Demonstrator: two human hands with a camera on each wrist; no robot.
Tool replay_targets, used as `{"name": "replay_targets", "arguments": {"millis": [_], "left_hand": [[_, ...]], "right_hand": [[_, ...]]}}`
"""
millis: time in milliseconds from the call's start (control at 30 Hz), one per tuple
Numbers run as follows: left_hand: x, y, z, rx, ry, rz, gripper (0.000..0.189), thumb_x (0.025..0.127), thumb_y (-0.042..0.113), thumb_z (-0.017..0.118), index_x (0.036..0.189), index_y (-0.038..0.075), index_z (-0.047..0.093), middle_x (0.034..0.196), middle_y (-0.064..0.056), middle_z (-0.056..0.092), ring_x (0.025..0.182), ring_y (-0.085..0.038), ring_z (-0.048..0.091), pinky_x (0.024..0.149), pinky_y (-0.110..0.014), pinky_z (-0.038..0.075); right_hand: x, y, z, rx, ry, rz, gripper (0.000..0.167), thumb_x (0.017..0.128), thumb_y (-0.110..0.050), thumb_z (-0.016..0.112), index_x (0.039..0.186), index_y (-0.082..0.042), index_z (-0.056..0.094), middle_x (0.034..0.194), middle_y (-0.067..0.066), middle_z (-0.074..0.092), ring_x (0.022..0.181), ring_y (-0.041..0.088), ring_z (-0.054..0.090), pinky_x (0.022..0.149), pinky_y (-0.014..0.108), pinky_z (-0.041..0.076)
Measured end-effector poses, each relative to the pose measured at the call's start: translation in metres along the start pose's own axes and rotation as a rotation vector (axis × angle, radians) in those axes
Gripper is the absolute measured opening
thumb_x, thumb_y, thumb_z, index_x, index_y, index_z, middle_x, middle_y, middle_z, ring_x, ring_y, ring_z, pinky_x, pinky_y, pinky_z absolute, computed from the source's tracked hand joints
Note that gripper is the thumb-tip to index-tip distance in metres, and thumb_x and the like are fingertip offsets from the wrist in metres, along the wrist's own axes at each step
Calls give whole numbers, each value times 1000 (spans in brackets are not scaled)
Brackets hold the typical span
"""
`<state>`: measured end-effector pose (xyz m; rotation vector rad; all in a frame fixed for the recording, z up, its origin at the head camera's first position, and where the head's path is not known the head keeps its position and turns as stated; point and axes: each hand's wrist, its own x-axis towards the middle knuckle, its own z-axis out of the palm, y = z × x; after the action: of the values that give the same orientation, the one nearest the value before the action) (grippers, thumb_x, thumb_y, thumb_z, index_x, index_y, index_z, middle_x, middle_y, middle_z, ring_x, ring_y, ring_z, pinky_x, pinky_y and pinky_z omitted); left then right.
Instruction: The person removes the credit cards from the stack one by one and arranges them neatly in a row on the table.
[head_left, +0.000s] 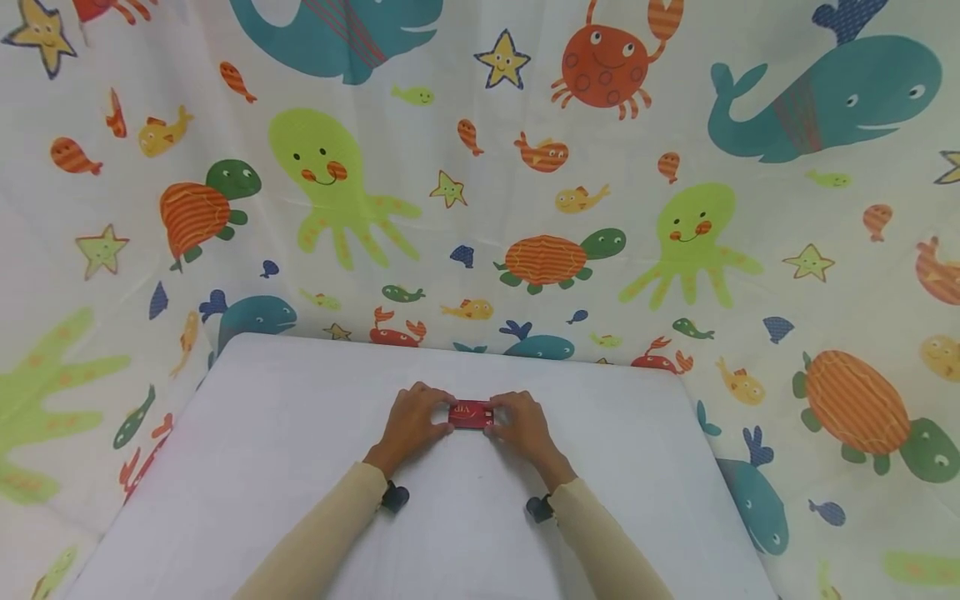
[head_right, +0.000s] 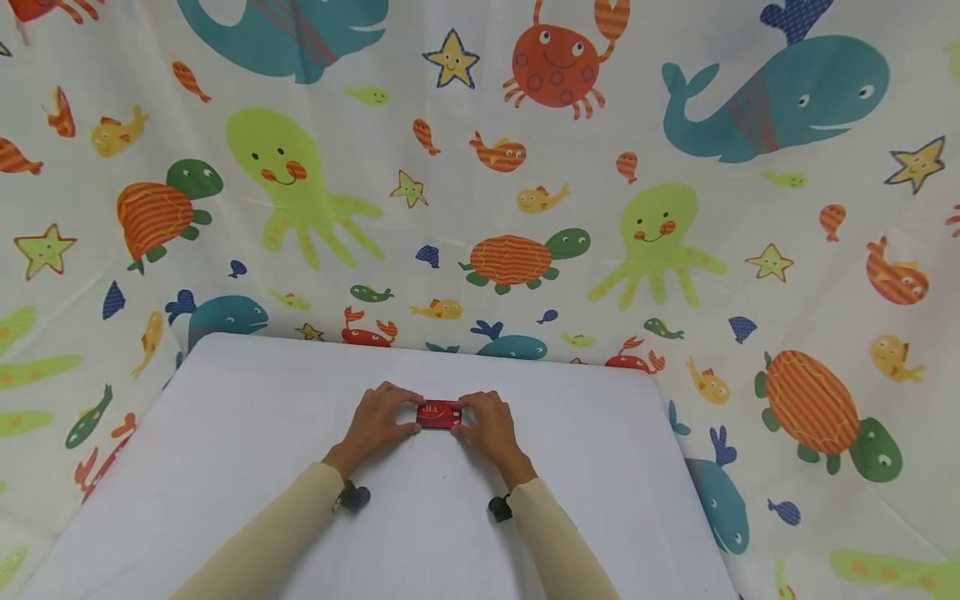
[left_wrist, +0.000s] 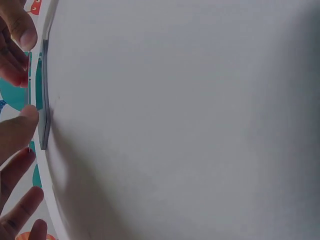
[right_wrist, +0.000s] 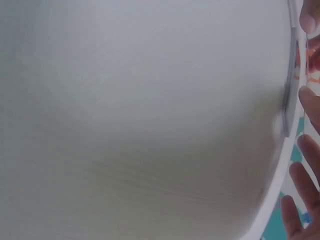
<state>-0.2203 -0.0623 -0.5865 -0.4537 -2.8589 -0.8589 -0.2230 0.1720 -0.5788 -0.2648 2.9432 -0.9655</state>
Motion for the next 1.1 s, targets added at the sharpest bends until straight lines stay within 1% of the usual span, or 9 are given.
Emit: {"name": "replay_targets", "arguments": {"millis": [200,367,567,700,833,933,1100], "left_hand": [[1,-1,-6,9,-7,14,44,83,30,93,125,22,79,121,3,80,114,-20,63,97,-41,49],[-2,1,-17,1,15,45,42,83,29,94,122,21,81,120,3,81,114,-20,64,96,-43,50],[-10,3,-29,-11,32,73,43,81,28,95,121,20,81,118,1,81,113,-22,64,97,-45,51],[-16,3,-33,24,56,89,44,81,30,95,121,21,81,118,3,81,113,-20,65,96,-44,53],[-23,-1,-39,48,66,114,42,82,29,95,121,21,81,117,3,82,112,-20,66,94,-43,54],[-28,-4,-44,50,66,133,41,82,28,94,121,22,81,116,4,82,112,-19,66,95,-43,54],[-38,-7,-53,44,75,147,41,81,27,95,120,22,82,116,4,82,111,-18,67,95,-43,55]], "right_hand": [[0,-5,-3,-7,10,-22,37,88,-24,89,124,-24,80,131,0,76,128,26,61,113,54,48],[-3,-9,-5,-15,15,-39,38,87,-24,90,124,-24,80,131,-1,77,127,25,61,112,55,47],[-9,-16,-6,-6,26,-45,40,87,-26,90,125,-25,80,131,-3,76,127,23,61,113,54,47],[-14,-21,-8,2,43,-73,41,87,-26,90,126,-24,80,131,-2,76,128,24,61,113,54,47],[-22,-29,-7,2,50,-78,42,86,-28,91,127,-25,79,132,-3,76,128,23,60,113,54,48],[-28,-35,-7,6,53,-69,42,86,-28,91,127,-25,79,132,-3,76,128,22,60,114,55,46],[-36,-45,-4,25,60,-63,42,86,-26,91,126,-24,80,132,-3,75,129,23,59,116,56,45]]}}
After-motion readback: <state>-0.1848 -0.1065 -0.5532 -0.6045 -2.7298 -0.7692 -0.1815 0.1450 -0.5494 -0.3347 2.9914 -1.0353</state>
